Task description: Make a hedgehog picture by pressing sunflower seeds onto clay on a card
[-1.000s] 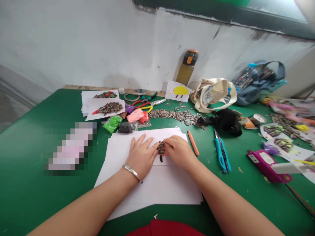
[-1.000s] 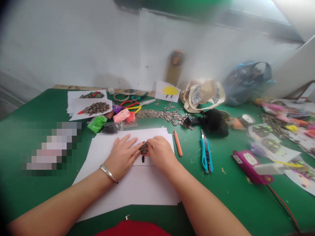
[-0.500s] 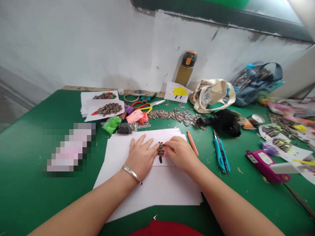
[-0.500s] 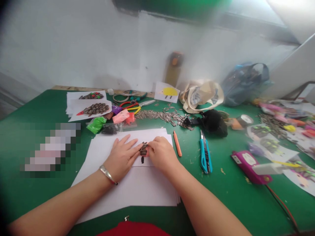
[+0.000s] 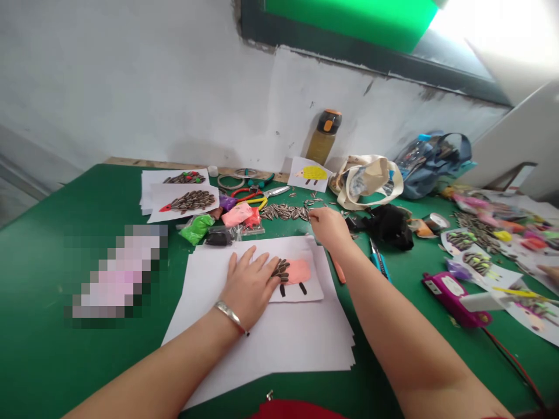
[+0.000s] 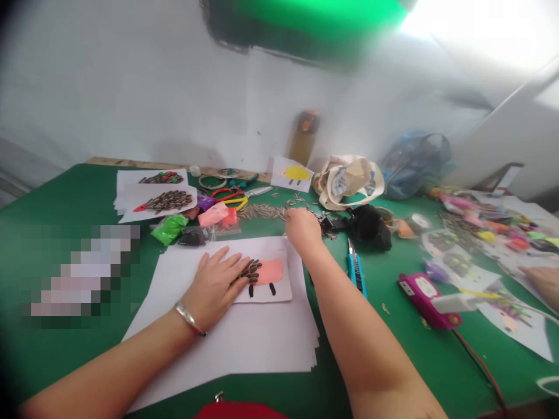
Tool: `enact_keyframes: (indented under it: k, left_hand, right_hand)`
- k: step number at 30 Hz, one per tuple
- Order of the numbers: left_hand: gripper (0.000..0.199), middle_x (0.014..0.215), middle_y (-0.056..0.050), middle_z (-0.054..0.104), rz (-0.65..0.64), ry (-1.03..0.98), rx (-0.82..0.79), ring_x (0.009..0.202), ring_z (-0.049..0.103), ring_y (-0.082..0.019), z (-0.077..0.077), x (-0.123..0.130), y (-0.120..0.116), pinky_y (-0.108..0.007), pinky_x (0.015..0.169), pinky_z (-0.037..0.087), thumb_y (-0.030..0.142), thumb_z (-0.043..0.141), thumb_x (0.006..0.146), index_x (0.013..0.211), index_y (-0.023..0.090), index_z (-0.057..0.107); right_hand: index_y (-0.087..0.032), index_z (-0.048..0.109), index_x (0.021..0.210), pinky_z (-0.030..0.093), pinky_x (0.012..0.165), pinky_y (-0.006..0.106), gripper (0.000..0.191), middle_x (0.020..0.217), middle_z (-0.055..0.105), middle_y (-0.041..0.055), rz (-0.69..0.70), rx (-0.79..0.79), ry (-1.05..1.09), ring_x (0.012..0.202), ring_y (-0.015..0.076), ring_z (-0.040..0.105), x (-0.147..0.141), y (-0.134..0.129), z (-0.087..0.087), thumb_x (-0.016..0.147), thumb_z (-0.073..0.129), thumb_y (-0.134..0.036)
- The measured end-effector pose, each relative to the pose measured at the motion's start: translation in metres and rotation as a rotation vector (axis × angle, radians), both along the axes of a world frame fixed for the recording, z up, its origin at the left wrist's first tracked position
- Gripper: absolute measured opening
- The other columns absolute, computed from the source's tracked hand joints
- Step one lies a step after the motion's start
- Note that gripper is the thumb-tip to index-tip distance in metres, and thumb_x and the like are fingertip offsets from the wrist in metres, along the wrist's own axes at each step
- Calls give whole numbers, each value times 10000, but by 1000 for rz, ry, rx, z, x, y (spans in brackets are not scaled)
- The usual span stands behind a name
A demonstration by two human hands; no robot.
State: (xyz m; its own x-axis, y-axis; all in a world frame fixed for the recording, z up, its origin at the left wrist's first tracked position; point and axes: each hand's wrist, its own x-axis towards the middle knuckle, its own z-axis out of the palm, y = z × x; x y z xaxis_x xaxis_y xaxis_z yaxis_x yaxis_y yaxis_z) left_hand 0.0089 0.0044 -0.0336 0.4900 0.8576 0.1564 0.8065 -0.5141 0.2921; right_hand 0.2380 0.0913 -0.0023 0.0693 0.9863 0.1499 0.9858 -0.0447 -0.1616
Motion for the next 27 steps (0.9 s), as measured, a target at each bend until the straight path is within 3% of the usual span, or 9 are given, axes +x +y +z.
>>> enact_keyframes:
  k: [7,11,15,19,22,25,27]
  left_hand:
    - [373,1332,-80,583,-3,-11,-32,1333,354,-366,-1,-1,-1,-672,1059,220,326,495,929,1288,241,547]
    - [370,1334,-80,579,-6,-19,-39,1333,352,-368,-1,-1,-1,-681,1058,216,334,493,930,1284,241,550]
    - [374,1345,-88,570,-9,-19,-39,1336,345,-371,-1,-1,-1,-687,1059,210,339,493,930,1284,237,553]
    - [376,1342,-92,570,-7,-18,-39,1333,348,-373,-1,-1,-1,-688,1059,208,334,505,922,1281,239,558]
    - [382,1336,-94,572,-7,-22,-32,1330,354,-374,0,0,-1,-689,1055,211,331,517,914,1284,244,555]
    - [386,1344,-95,567,-7,-17,-38,1328,356,-379,2,0,-1,-695,1049,212,335,518,915,1288,242,550]
    - [379,1346,-92,567,-8,-11,-42,1329,357,-379,3,0,-1,-695,1045,220,330,521,915,1282,240,555]
  right_hand:
    - [-142,698,892,377,711,322,263,916,666,161,-38,-10,-68,875,258,588,-2,33,-17,847,439,-148]
    - [-139,684,885,382,726,322,227,932,647,166,5,-10,-74,872,253,584,-6,34,-27,810,473,-103]
    - [-159,683,884,390,733,302,244,872,631,124,49,9,-33,851,223,570,-10,26,-26,822,453,-105]
    - [-190,685,904,399,748,268,284,873,618,69,81,59,66,840,176,558,-13,8,-13,841,413,-137]
    - [-201,668,832,400,709,270,212,771,607,27,99,132,304,764,166,545,-18,-19,-4,797,462,-163]
    - [-226,655,901,415,656,259,185,699,612,-21,119,49,574,653,139,543,-25,-51,-2,796,503,-215]
    - [-244,669,861,436,769,300,152,731,653,-28,125,-2,638,683,140,580,-29,-71,-2,806,528,-258]
